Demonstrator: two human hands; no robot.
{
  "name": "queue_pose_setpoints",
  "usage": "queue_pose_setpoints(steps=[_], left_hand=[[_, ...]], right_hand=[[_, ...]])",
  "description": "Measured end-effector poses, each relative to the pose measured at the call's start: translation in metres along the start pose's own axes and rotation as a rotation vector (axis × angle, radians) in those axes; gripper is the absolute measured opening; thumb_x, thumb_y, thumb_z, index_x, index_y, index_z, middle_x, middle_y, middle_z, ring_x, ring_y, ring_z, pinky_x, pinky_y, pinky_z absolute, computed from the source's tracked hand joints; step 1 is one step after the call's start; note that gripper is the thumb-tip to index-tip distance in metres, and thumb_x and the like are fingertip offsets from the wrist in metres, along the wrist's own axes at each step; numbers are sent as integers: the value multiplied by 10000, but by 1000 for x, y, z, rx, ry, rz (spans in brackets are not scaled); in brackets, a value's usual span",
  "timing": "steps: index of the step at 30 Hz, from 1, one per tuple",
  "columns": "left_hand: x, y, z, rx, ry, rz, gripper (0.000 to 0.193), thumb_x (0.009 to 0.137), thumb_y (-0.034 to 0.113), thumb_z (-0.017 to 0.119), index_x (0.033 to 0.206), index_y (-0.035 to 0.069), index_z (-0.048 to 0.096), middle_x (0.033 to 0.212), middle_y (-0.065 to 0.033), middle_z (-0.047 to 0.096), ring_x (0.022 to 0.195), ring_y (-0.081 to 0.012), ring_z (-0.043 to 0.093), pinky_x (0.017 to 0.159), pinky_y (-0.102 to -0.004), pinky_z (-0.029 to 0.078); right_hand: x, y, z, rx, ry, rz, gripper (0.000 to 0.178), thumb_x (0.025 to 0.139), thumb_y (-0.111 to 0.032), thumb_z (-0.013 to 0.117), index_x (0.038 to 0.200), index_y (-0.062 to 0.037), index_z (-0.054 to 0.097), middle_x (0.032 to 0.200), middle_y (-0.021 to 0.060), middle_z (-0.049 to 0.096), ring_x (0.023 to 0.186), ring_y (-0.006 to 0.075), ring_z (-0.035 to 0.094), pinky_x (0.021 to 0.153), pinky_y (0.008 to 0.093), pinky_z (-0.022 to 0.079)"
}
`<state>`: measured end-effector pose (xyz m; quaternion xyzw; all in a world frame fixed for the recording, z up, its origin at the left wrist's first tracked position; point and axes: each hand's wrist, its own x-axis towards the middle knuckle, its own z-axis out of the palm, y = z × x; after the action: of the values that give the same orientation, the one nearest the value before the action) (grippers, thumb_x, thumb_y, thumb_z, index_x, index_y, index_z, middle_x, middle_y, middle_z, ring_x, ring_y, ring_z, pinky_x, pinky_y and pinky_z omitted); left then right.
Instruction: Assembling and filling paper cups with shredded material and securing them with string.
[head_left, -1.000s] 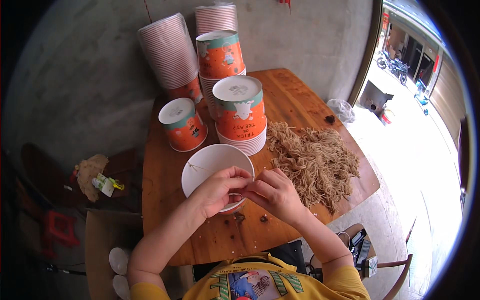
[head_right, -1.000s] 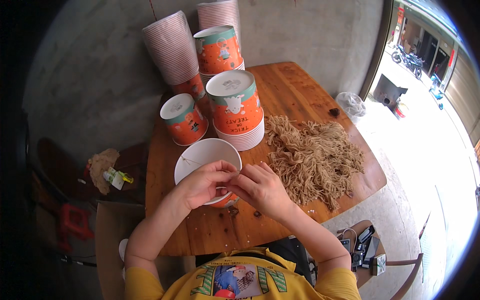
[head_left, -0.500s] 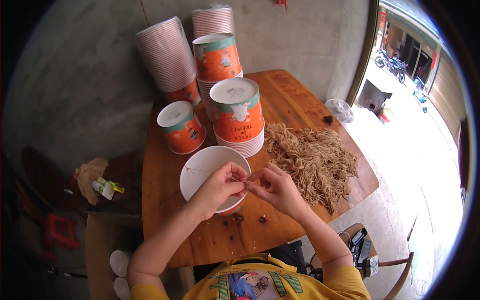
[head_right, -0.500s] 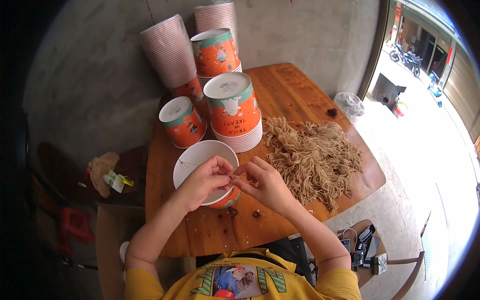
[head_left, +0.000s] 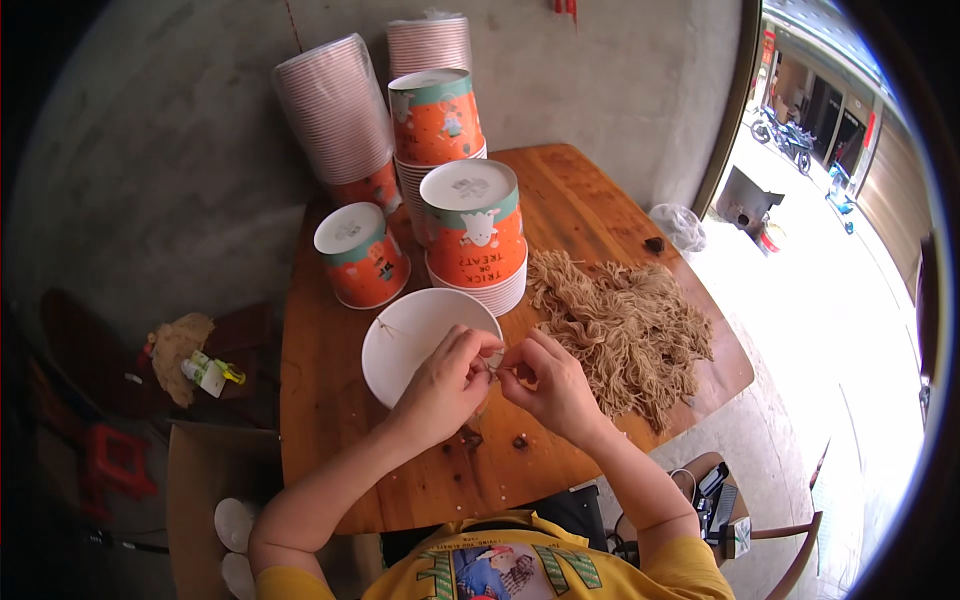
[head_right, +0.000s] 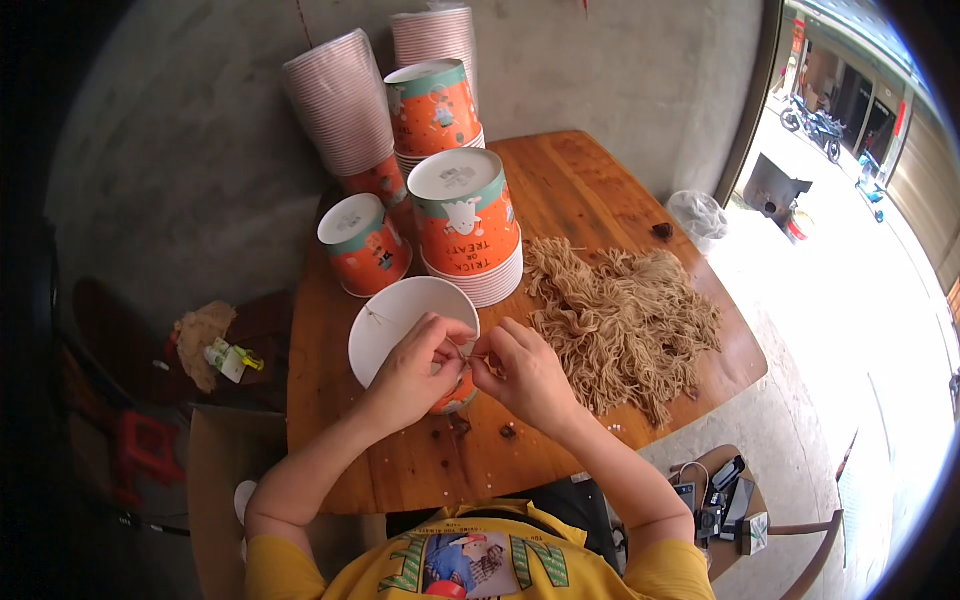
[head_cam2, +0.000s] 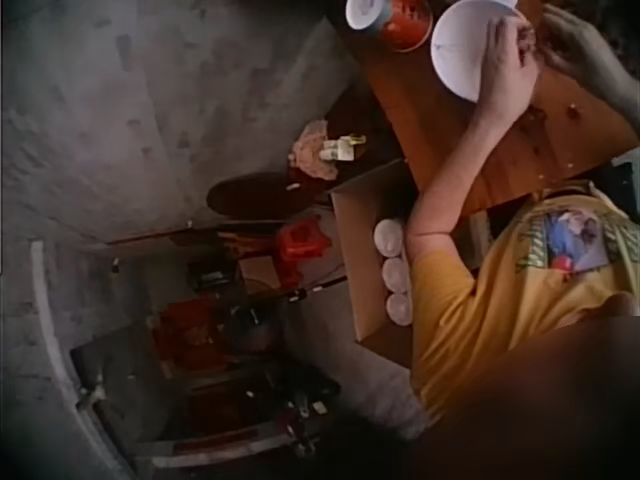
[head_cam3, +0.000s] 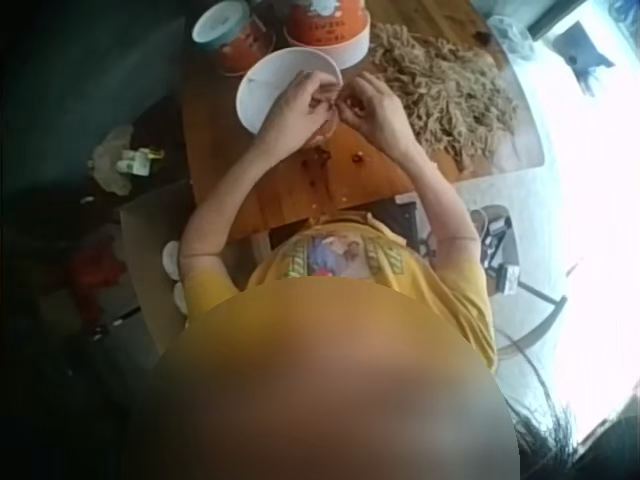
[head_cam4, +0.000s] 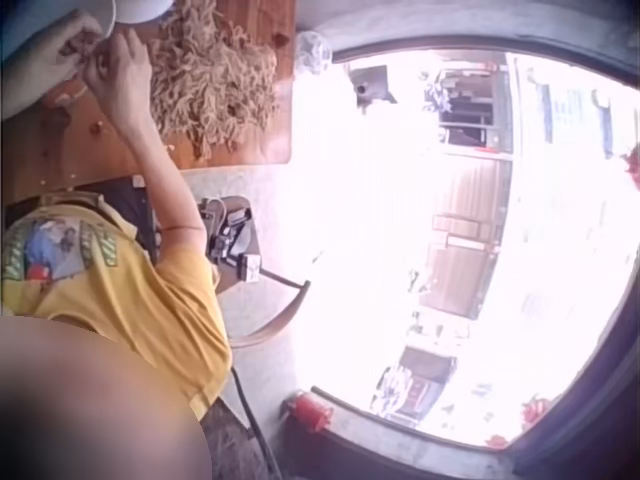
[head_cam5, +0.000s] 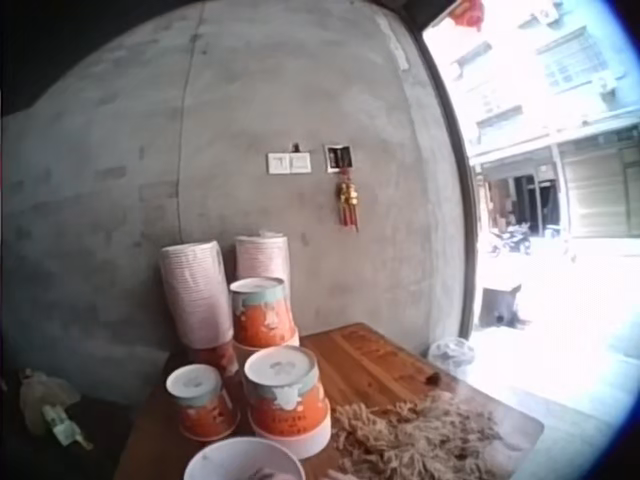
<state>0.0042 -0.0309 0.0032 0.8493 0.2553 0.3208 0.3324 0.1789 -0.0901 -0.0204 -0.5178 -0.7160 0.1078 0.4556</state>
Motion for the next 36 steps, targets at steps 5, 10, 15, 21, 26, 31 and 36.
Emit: queue_pose_setpoints(steps=[5, 10, 15, 21, 26, 31, 36], left_hand=[[-4, -7, 3, 52, 5, -3, 225, 828, -57, 581, 1035, 18, 533, 1040, -109, 463, 847, -245, 607, 738, -342, 523], [-3, 2, 3, 197, 58, 92, 166, 823, -42, 607, 959, 12, 528, 1037, -121, 447, 834, -275, 602, 730, -368, 523], [-5, 13, 5, 440, 157, 186, 151, 817, -45, 614, 916, 32, 528, 946, -124, 505, 825, -322, 598, 677, -411, 497], [-7, 7, 9, 132, 194, 8, 147, 810, -40, 620, 912, 15, 530, 834, -133, 577, 777, -313, 607, 678, -390, 498], [-8, 0, 10, -7, 193, -22, 129, 825, -45, 608, 915, 5, 530, 846, -116, 597, 745, -241, 628, 643, -339, 511], [-7, -1, 7, -108, 155, -78, 112, 841, -41, 599, 916, 4, 530, 833, -86, 607, 731, -158, 621, 607, -290, 511], [-4, -5, 4, -254, 76, -223, 101, 854, -16, 596, 907, 23, 519, 821, -36, 584, 752, -91, 569, 670, -263, 489]], right_hand=[[-3, 1, 5, 92, 63, 33, 113, 778, -64, 679, 827, -35, 581, 737, 85, 518, 675, 259, 543, 624, 374, 454], [-2, 0, 7, 48, 84, -18, 114, 771, -61, 691, 815, -52, 587, 730, 73, 514, 658, 247, 531, 605, 368, 435], [-4, 1, 8, -10, 118, -58, 127, 766, -61, 703, 818, -65, 588, 736, 64, 517, 664, 245, 531, 618, 367, 431], [-6, -2, 12, -61, 161, -130, 160, 742, -16, 730, 848, -45, 613, 767, 57, 533, 667, 203, 554, 577, 309, 470], [-8, -2, 15, -58, 184, -127, 167, 741, -16, 737, 851, -44, 615, 772, 61, 542, 668, 205, 558, 578, 314, 469], [-10, -3, 16, 104, 154, 1, 127, 788, -33, 710, 864, -36, 609, 787, 62, 546, 676, 196, 565, 595, 304, 470], [-10, -6, 17, 274, 131, 124, 93, 847, -61, 676, 882, -12, 605, 816, 54, 553, 675, 148, 567, 601, 261, 475]])
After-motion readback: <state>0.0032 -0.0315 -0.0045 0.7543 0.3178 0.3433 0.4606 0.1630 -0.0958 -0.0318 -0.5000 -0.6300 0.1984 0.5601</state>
